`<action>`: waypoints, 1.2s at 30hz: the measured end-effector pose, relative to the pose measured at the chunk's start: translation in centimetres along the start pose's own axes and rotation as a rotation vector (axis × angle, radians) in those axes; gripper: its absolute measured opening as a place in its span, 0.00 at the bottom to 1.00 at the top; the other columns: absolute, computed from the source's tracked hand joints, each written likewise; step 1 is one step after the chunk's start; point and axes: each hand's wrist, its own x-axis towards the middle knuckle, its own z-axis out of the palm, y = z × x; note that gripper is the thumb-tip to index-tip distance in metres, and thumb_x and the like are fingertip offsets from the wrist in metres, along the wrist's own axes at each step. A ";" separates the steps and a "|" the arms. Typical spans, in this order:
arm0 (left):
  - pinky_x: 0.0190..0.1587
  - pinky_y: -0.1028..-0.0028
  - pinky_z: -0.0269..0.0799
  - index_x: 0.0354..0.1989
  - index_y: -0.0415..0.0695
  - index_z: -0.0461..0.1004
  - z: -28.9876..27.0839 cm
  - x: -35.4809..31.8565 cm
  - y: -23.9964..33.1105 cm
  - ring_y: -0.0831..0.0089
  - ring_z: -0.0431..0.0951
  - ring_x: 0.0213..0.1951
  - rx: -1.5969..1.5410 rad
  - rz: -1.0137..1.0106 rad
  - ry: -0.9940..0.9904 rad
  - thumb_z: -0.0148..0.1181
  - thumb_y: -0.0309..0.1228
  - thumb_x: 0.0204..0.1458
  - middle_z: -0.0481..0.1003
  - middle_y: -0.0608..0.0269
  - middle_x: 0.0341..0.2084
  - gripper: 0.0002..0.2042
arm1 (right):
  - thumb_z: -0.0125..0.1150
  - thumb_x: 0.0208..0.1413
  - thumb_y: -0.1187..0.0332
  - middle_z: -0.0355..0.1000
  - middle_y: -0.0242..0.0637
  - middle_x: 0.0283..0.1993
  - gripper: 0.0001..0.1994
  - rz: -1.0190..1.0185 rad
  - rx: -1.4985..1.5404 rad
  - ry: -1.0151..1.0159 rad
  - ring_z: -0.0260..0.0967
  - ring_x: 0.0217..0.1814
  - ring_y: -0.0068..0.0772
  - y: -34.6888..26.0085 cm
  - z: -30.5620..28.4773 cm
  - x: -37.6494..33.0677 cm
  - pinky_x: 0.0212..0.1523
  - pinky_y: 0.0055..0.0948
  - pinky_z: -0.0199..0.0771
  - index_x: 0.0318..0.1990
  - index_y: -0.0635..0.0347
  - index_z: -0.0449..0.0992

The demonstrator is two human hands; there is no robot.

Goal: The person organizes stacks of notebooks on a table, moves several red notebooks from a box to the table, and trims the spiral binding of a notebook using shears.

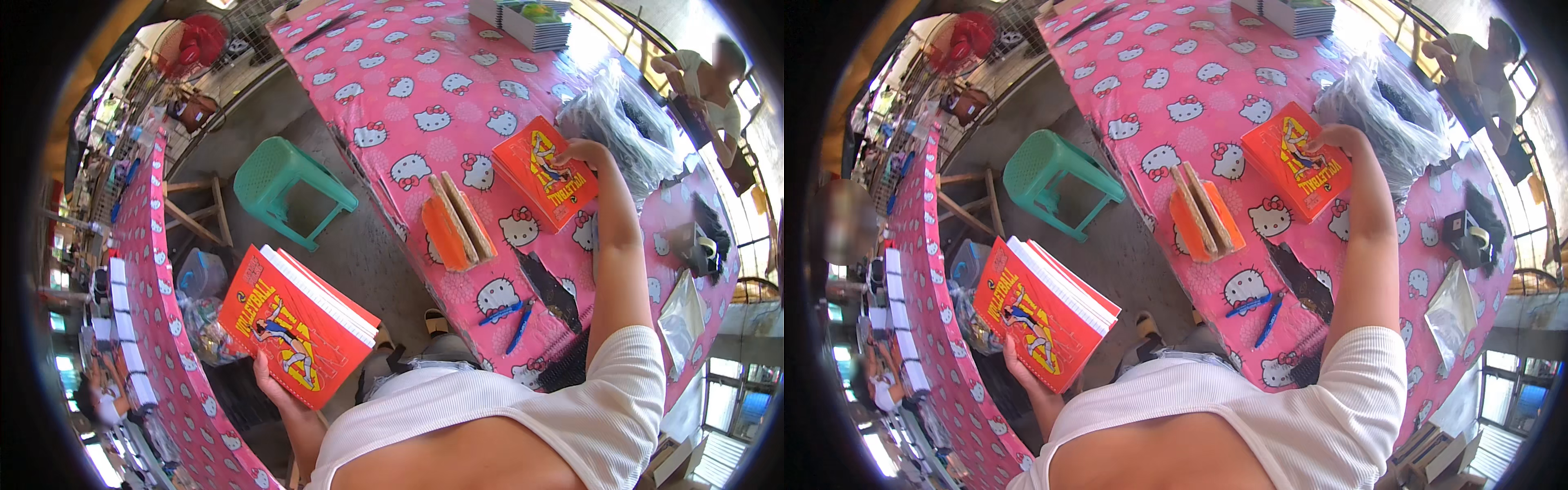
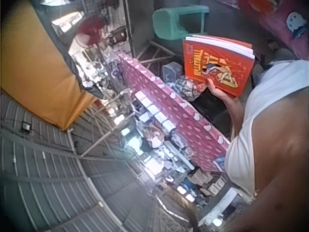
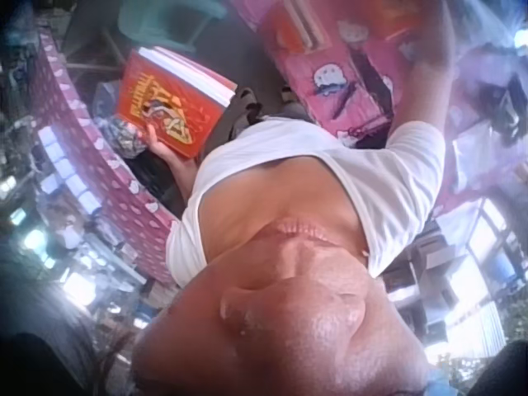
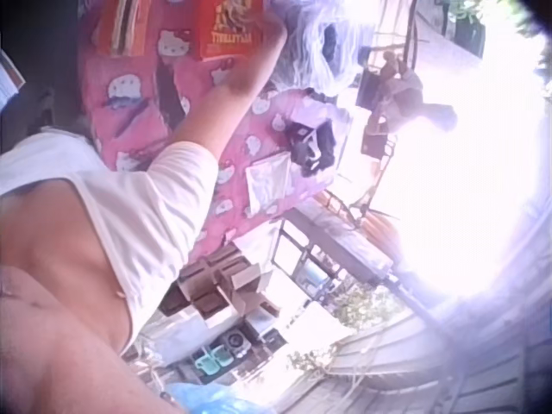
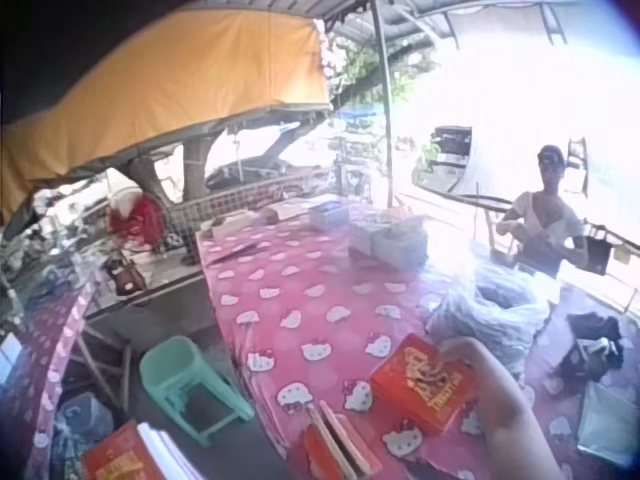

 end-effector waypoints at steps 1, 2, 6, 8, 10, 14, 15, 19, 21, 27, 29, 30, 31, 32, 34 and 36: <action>0.46 0.61 0.70 0.55 0.41 0.58 0.2 1.1 0.4 0.61 0.71 0.46 -0.006 -0.007 -0.014 0.48 0.47 0.51 0.67 0.55 0.48 0.27 | 0.68 0.38 0.66 0.74 0.40 0.40 0.26 -0.018 -0.161 0.050 0.73 0.39 0.37 -0.7 0.1 -0.3 0.42 0.38 0.73 0.48 0.62 0.69; 0.49 0.62 0.67 0.54 0.41 0.59 0.6 2.3 0.9 0.62 0.69 0.48 0.017 0.009 -0.073 0.47 0.45 0.51 0.67 0.56 0.48 0.26 | 0.68 0.38 0.66 0.73 0.42 0.42 0.27 -0.033 -0.319 0.103 0.72 0.40 0.39 -1.5 0.3 -0.6 0.44 0.38 0.72 0.48 0.63 0.69; 0.49 0.62 0.67 0.56 0.41 0.57 4.5 8.7 1.8 0.62 0.69 0.49 0.047 -0.022 -0.358 0.46 0.43 0.52 0.66 0.55 0.50 0.26 | 0.69 0.35 0.65 0.67 0.50 0.52 0.35 -0.085 -0.729 0.359 0.68 0.50 0.44 -2.4 0.6 -2.2 0.52 0.35 0.65 0.54 0.65 0.63; 0.53 0.63 0.63 0.56 0.42 0.58 7.2 11.9 1.2 0.64 0.67 0.51 0.080 -0.017 -0.374 0.45 0.45 0.53 0.64 0.58 0.52 0.26 | 0.70 0.33 0.67 0.67 0.51 0.49 0.36 -0.463 -0.736 0.982 0.69 0.47 0.43 -1.2 2.9 -3.5 0.44 0.33 0.69 0.53 0.68 0.61; 0.57 0.64 0.57 0.58 0.45 0.57 7.1 16.8 1.2 0.66 0.62 0.56 0.216 -0.059 -0.313 0.42 0.49 0.53 0.61 0.61 0.56 0.28 | 0.72 0.35 0.63 0.62 0.50 0.54 0.41 -0.445 -0.580 1.164 0.66 0.50 0.42 -4.8 7.6 -6.9 0.47 0.33 0.68 0.57 0.65 0.55; 0.58 0.59 0.57 0.60 0.46 0.55 16.6 22.7 -4.8 0.62 0.62 0.57 -0.272 -0.483 -0.878 0.44 0.46 0.53 0.60 0.58 0.57 0.28 | 0.59 0.51 0.52 0.61 0.42 0.55 0.34 -0.921 0.471 0.465 0.65 0.49 0.36 -7.2 17.8 -11.6 0.47 0.34 0.68 0.60 0.60 0.52; 0.58 0.58 0.58 0.60 0.45 0.55 19.1 23.9 -6.0 0.61 0.63 0.56 -0.260 -0.548 -0.894 0.46 0.44 0.53 0.60 0.57 0.57 0.27 | 0.56 0.53 0.51 0.60 0.40 0.55 0.34 -0.922 0.696 0.286 0.64 0.50 0.34 -7.7 19.8 -12.8 0.48 0.32 0.67 0.61 0.59 0.52; 0.40 0.65 0.74 0.54 0.38 0.60 29.7 24.5 -9.7 0.64 0.75 0.40 0.077 -0.786 -1.164 0.48 0.37 0.52 0.70 0.51 0.46 0.22 | 0.57 0.51 0.50 0.60 0.39 0.56 0.37 -0.953 1.073 0.413 0.63 0.53 0.32 -9.6 25.1 -14.0 0.51 0.32 0.65 0.61 0.62 0.49; 0.41 0.67 0.74 0.50 0.40 0.65 33.4 27.0 -13.4 0.66 0.76 0.38 0.333 -1.057 -1.240 0.49 0.37 0.52 0.72 0.53 0.43 0.19 | 0.59 0.50 0.51 0.59 0.40 0.56 0.37 -0.779 1.134 0.601 0.63 0.54 0.33 -10.2 25.4 -13.7 0.51 0.34 0.66 0.60 0.63 0.50; 0.40 0.69 0.75 0.52 0.40 0.63 44.1 29.4 -24.4 0.69 0.77 0.38 1.014 -1.347 -1.682 0.54 0.35 0.50 0.74 0.56 0.41 0.21 | 0.62 0.49 0.55 0.67 0.38 0.49 0.29 -0.502 1.459 0.711 0.67 0.46 0.29 -11.9 24.4 -11.7 0.43 0.33 0.70 0.52 0.64 0.60; 0.42 0.68 0.75 0.53 0.40 0.62 47.0 28.5 -28.0 0.69 0.77 0.39 1.148 -1.341 -1.903 0.57 0.34 0.49 0.73 0.56 0.42 0.23 | 0.63 0.49 0.56 0.69 0.36 0.44 0.25 -0.471 1.572 0.687 0.68 0.43 0.28 -12.0 23.9 -10.7 0.40 0.31 0.70 0.48 0.62 0.65; 0.42 0.68 0.74 0.54 0.40 0.61 48.2 27.8 -29.7 0.70 0.76 0.39 1.211 -1.341 -1.996 0.58 0.33 0.49 0.73 0.56 0.42 0.24 | 0.63 0.48 0.56 0.71 0.34 0.40 0.20 -0.494 1.633 0.740 0.67 0.42 0.26 -11.9 23.7 -9.8 0.39 0.28 0.67 0.43 0.60 0.69; 0.42 0.68 0.74 0.55 0.39 0.60 49.2 26.8 -31.0 0.70 0.76 0.40 1.275 -1.335 -2.086 0.59 0.32 0.48 0.73 0.55 0.42 0.25 | 0.63 0.48 0.57 0.71 0.34 0.41 0.20 -0.484 1.654 0.755 0.66 0.42 0.26 -12.0 23.5 -9.2 0.40 0.27 0.66 0.44 0.60 0.69; 0.45 0.67 0.73 0.58 0.40 0.58 50.3 25.9 -32.1 0.70 0.75 0.42 1.338 -1.318 -2.173 0.60 0.33 0.48 0.72 0.55 0.45 0.28 | 0.63 0.49 0.57 0.70 0.33 0.42 0.20 -0.473 1.673 0.767 0.66 0.43 0.25 -12.0 23.2 -8.8 0.40 0.27 0.66 0.44 0.59 0.69; 0.45 0.67 0.73 0.58 0.40 0.58 51.6 25.0 -35.4 0.70 0.75 0.42 1.438 -1.323 -2.252 0.59 0.33 0.49 0.72 0.56 0.45 0.28 | 0.62 0.49 0.58 0.68 0.31 0.46 0.21 -0.486 1.737 0.772 0.64 0.42 0.25 -12.1 22.6 -7.7 0.43 0.27 0.64 0.46 0.60 0.68; 0.45 0.66 0.73 0.59 0.42 0.57 51.7 25.2 -39.0 0.72 0.75 0.42 1.559 -1.381 -2.278 0.60 0.32 0.48 0.72 0.58 0.45 0.29 | 0.61 0.51 0.61 0.67 0.34 0.47 0.22 -0.456 1.742 0.718 0.65 0.44 0.26 -12.8 22.6 -7.2 0.45 0.27 0.65 0.49 0.62 0.65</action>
